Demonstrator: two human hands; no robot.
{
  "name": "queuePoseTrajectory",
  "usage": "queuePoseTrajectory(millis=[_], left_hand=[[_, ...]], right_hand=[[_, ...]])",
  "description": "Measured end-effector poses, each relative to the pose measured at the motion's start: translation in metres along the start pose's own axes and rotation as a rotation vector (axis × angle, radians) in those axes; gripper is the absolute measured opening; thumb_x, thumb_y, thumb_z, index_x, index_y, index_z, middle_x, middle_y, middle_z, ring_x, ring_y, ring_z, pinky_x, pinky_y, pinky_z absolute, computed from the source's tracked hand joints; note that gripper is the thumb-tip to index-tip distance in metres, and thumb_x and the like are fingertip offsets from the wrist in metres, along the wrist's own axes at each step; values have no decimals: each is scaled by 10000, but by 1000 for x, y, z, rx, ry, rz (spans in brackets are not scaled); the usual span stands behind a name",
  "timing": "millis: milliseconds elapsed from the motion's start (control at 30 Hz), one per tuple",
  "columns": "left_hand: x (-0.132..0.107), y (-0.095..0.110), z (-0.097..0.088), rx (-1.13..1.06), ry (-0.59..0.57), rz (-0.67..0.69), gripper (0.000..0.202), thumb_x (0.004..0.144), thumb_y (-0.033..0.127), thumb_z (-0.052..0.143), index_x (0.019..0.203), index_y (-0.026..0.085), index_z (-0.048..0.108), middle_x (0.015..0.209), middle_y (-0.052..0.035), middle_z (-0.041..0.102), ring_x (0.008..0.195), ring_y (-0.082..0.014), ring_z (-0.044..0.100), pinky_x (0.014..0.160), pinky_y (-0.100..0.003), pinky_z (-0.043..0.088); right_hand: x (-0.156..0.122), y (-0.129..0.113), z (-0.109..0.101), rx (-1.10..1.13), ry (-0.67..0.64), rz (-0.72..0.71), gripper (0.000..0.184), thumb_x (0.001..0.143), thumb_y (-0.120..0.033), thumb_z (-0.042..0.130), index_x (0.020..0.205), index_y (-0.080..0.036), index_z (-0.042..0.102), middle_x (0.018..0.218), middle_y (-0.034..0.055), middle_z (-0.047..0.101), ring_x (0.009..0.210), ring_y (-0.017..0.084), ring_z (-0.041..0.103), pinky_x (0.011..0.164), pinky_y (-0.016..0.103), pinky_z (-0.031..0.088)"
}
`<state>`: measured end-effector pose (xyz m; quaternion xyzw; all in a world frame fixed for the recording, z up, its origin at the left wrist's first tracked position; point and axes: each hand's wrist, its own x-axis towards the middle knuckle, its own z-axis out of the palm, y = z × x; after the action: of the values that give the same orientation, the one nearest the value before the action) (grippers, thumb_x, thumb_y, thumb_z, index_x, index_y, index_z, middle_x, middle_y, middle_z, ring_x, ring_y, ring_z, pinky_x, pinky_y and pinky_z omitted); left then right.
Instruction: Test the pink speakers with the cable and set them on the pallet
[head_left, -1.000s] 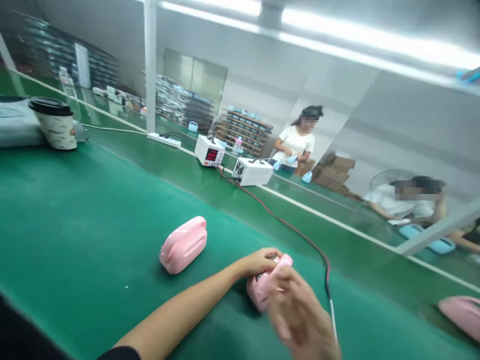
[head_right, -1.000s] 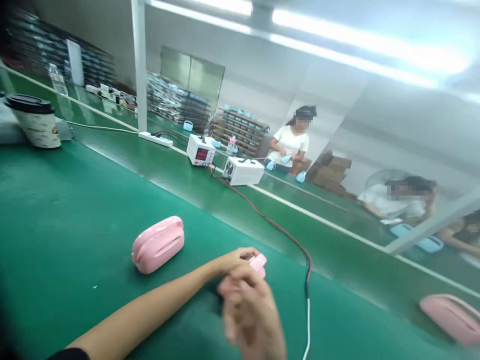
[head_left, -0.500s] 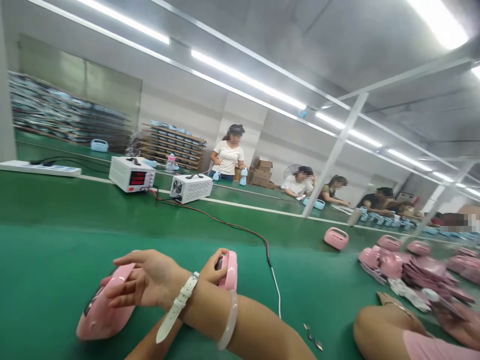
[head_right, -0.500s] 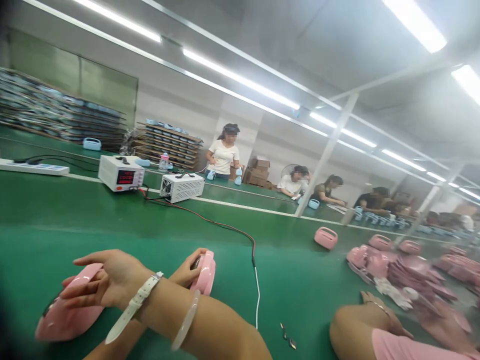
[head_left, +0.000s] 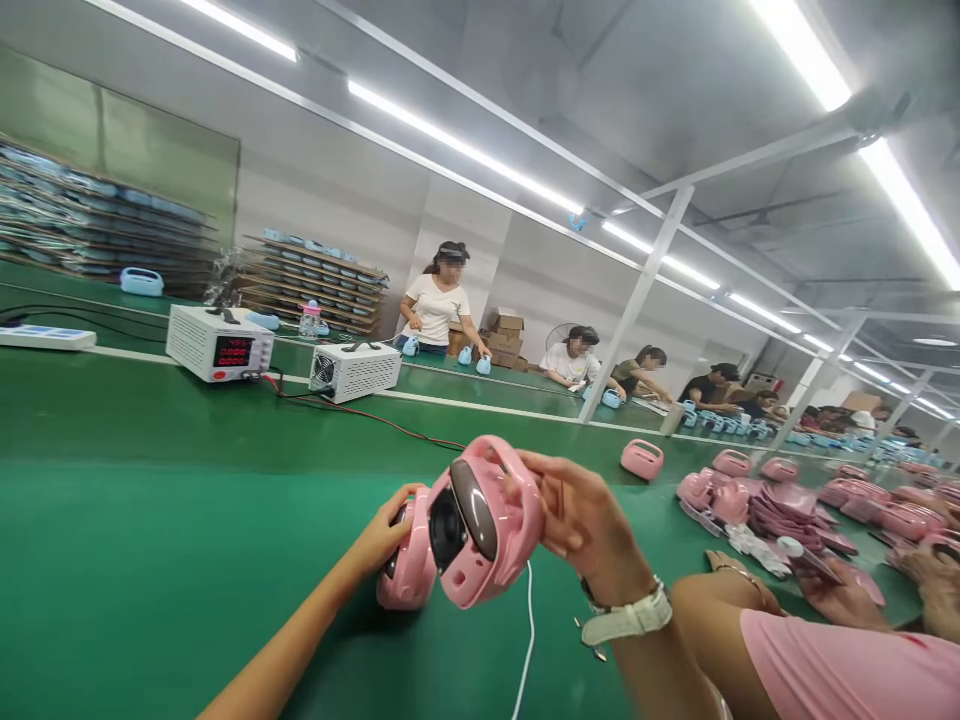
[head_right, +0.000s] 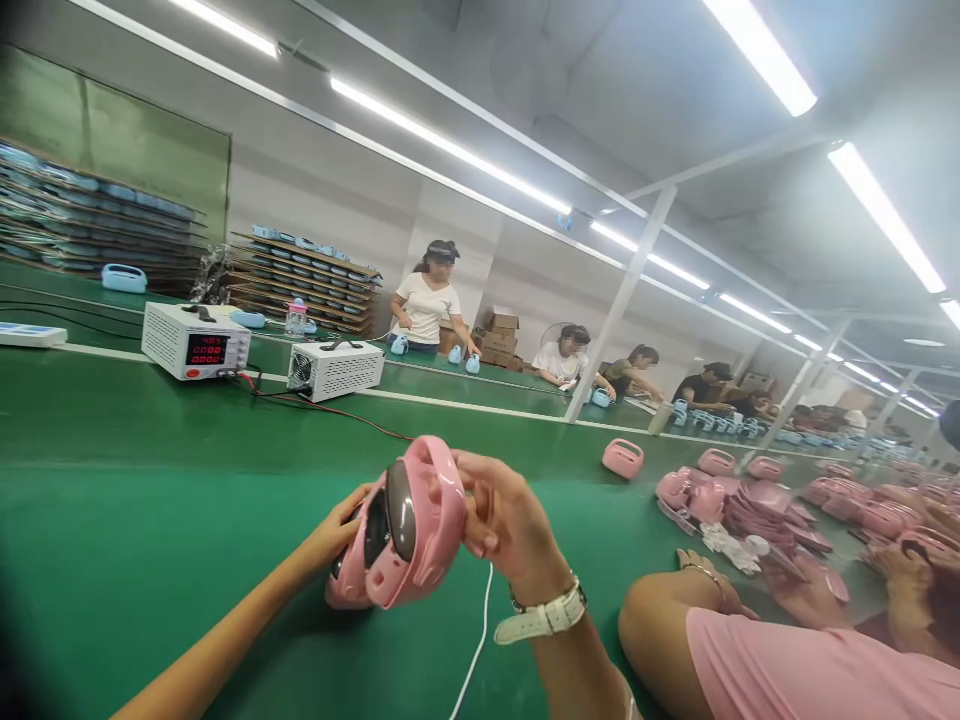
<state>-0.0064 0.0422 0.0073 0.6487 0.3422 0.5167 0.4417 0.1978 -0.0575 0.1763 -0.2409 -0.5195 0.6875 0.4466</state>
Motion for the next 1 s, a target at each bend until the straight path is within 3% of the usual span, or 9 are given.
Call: queuePoseTrajectory(millis=[133,233,333,467,567,700,767,867,1000], left_hand=[[-1,-6,-4,26,19,-12,471,706,452,586,1083,174,541,1081,-65,605,1051,-270,539,935,-339,407],[-1,-5,-3,23,19,-11,477,697,457,591,1083,181,538,1088,-69,606,1043,-272,546,910,-326,424],[-2,-3,-3,36,23,-27,475,692,454,606,1085,193,542,1128,-75,596,1075,-278,537,937,-328,412],[-3,-2,-3,49,30,-54,506,682,471,617,1100,195,543,1178,-87,578,1125,-289,513,977,-340,388],[-4,2,-1,46,40,-70,518,655,473,635,1083,192,556,1164,-89,591,1123,-296,517,968,-336,399],[-3,7,3,38,45,-92,537,616,456,676,1074,194,570,1176,-72,592,1133,-300,503,953,-316,406],[0,6,4,5,45,-124,529,633,468,673,1072,191,575,1174,-56,589,1120,-284,501,924,-292,418],[4,2,2,-106,83,-224,499,640,442,679,1060,189,587,1108,-20,608,1057,-231,519,856,-234,429],[4,-2,-6,-330,129,-429,561,514,302,744,1043,200,589,925,17,640,866,-183,559,743,-218,447]], right_hand=[[-4,54,-38,-141,191,6,251,623,-357,723,741,-147,652,618,5,632,274,0,313,270,141,239],[2,89,-64,-108,268,55,246,528,-377,752,653,-190,653,633,-1,638,277,-6,248,264,162,209],[8,109,-81,-105,287,96,289,443,-438,749,649,-250,674,636,-22,652,259,8,237,254,188,218],[2,109,-90,-177,263,167,359,435,-467,758,708,-248,679,712,0,682,266,69,393,307,244,349],[-18,95,-105,-280,356,167,344,517,-459,752,733,-199,687,703,30,674,387,117,515,412,257,404],[-58,83,-149,-967,702,27,331,682,-478,608,702,-157,683,692,65,657,511,141,512,539,287,406],[-77,87,-173,-1241,772,53,302,692,-443,579,713,-163,689,687,65,650,544,161,513,581,310,411],[-98,101,-192,-1335,711,159,312,685,-408,588,832,-165,719,738,58,644,545,156,508,584,314,420],[-108,113,-195,-1327,653,165,351,747,-421,566,941,-179,731,760,48,619,544,140,488,582,308,409]])
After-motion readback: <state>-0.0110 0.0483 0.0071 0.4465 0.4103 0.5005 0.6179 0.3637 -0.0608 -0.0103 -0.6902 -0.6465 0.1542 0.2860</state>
